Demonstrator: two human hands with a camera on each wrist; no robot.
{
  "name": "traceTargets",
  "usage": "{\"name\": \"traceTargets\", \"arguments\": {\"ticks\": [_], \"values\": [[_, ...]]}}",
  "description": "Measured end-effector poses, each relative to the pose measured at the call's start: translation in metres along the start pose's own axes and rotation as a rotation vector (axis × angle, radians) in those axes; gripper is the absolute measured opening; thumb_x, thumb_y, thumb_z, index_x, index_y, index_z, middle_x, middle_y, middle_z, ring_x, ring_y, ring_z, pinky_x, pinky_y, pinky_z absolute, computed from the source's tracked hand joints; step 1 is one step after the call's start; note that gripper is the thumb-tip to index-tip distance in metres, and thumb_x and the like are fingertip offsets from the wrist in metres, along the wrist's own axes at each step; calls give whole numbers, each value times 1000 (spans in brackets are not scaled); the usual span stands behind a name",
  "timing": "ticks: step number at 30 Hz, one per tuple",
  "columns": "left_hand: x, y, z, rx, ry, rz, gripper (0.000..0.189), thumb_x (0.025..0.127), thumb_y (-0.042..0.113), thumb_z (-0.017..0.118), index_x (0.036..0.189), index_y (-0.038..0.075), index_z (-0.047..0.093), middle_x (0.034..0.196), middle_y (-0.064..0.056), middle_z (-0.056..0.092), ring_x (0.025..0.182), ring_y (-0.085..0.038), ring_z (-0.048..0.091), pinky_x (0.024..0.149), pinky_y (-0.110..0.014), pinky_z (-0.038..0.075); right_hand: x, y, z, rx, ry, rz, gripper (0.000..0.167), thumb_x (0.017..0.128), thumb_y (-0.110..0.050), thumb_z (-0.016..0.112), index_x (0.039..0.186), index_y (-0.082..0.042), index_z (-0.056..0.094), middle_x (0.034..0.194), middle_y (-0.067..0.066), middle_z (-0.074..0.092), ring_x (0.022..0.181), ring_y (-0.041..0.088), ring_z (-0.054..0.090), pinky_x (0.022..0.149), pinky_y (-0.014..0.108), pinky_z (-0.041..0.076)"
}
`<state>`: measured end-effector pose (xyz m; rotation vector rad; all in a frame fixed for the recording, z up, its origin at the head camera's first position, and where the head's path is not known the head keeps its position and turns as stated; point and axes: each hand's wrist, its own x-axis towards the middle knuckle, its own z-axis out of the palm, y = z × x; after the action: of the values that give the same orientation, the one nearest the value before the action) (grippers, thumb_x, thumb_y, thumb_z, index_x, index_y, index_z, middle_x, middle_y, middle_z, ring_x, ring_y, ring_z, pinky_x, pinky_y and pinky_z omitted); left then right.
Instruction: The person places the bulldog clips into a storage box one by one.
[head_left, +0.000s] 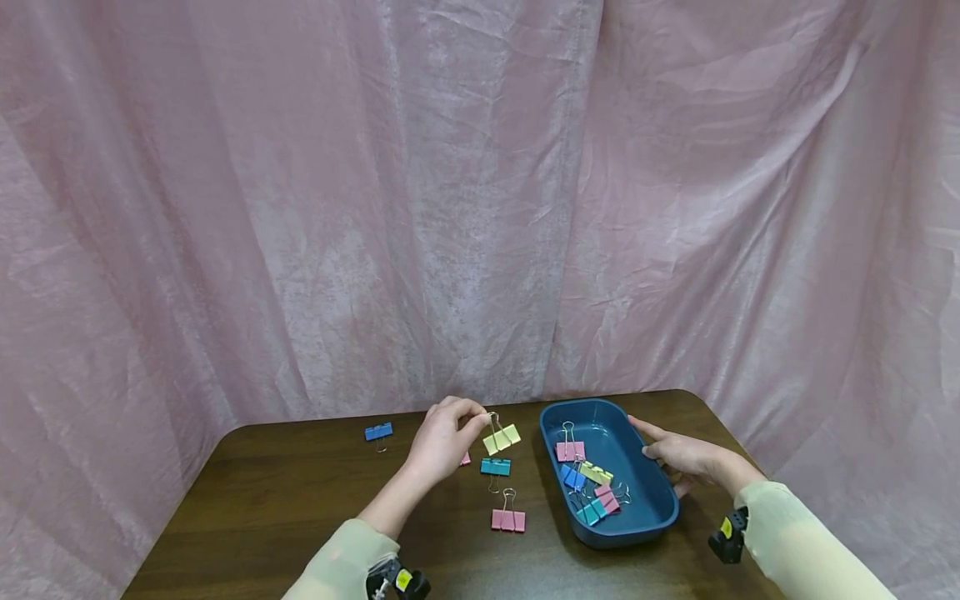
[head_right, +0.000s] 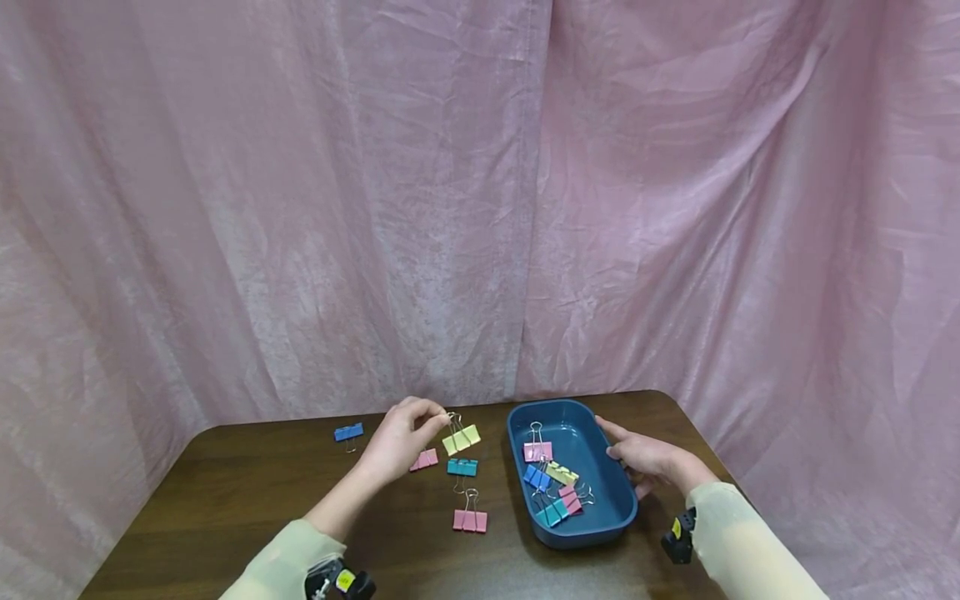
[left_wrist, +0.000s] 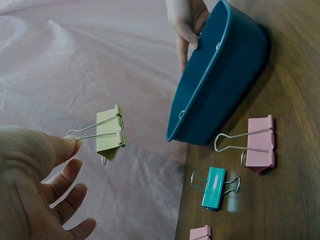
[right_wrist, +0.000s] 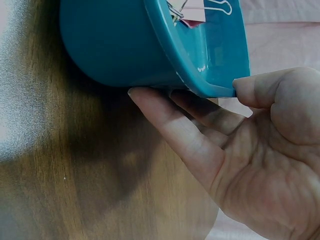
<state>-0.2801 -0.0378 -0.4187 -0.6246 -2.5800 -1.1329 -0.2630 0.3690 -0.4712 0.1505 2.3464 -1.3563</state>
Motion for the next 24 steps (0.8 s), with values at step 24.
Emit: {"name": "traceTargets", "arguments": {"ticks": [24], "values": [[12,30,20,-57,-10,39,10,98,27,70,93,21,76,103,4,68,98,-21,58,83,-39,48,2,1,-1,28,-1,15,67,107,-13,44,165,-25,15,148,40,35,106,45,63,66,56,59]]}}
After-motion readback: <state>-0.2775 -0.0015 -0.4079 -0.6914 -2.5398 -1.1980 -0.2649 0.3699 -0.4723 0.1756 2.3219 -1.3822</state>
